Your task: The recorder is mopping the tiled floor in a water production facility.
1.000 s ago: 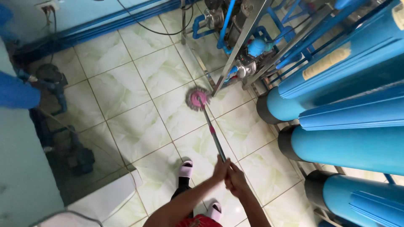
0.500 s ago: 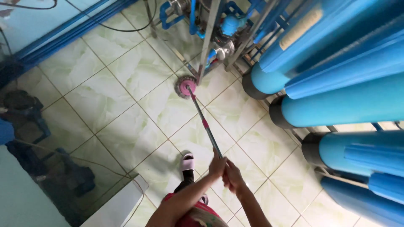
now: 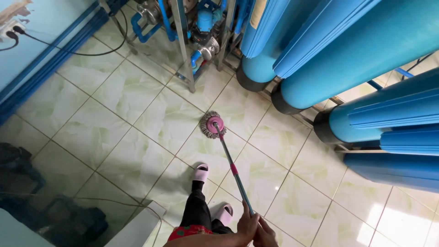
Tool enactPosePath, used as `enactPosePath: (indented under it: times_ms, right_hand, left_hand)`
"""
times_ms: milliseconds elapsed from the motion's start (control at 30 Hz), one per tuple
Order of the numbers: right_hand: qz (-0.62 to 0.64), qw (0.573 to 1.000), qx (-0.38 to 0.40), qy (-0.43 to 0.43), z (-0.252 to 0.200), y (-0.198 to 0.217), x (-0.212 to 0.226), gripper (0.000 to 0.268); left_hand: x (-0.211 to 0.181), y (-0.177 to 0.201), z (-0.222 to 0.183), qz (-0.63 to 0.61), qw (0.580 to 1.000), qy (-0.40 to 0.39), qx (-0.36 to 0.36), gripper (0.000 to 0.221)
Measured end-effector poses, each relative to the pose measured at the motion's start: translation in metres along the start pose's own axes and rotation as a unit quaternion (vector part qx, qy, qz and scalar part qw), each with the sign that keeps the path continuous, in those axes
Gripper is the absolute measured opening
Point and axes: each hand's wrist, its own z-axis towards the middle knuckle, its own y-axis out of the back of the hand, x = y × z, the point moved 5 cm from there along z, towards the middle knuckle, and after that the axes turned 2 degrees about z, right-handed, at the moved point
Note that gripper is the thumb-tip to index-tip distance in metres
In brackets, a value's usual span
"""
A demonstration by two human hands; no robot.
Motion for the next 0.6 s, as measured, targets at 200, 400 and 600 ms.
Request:
enactPosePath:
  times_ms: [200,400,600]
  right_hand:
    - [-0.110,0.994,0.005,-0.013,0.008,-0.106,0.051,0.052]
    - [-0.103,0.990,0.067,0.063,0.103,-0.239,0.138,0.048]
    - [-0.149,0.981,0.077,0.100,0.160,-0.321,0.212,0.042]
  left_hand:
    - [-0.044,0.078,0.069,-0.005,0.998,-0.043,-0.045,0.095]
    - [-0.107,0.176,0.222,-0.025,0.996,-0.073,-0.041,0.096]
    - [-0.180,0.251,0.245,-0.140,0.990,-0.017,0.014,0.088]
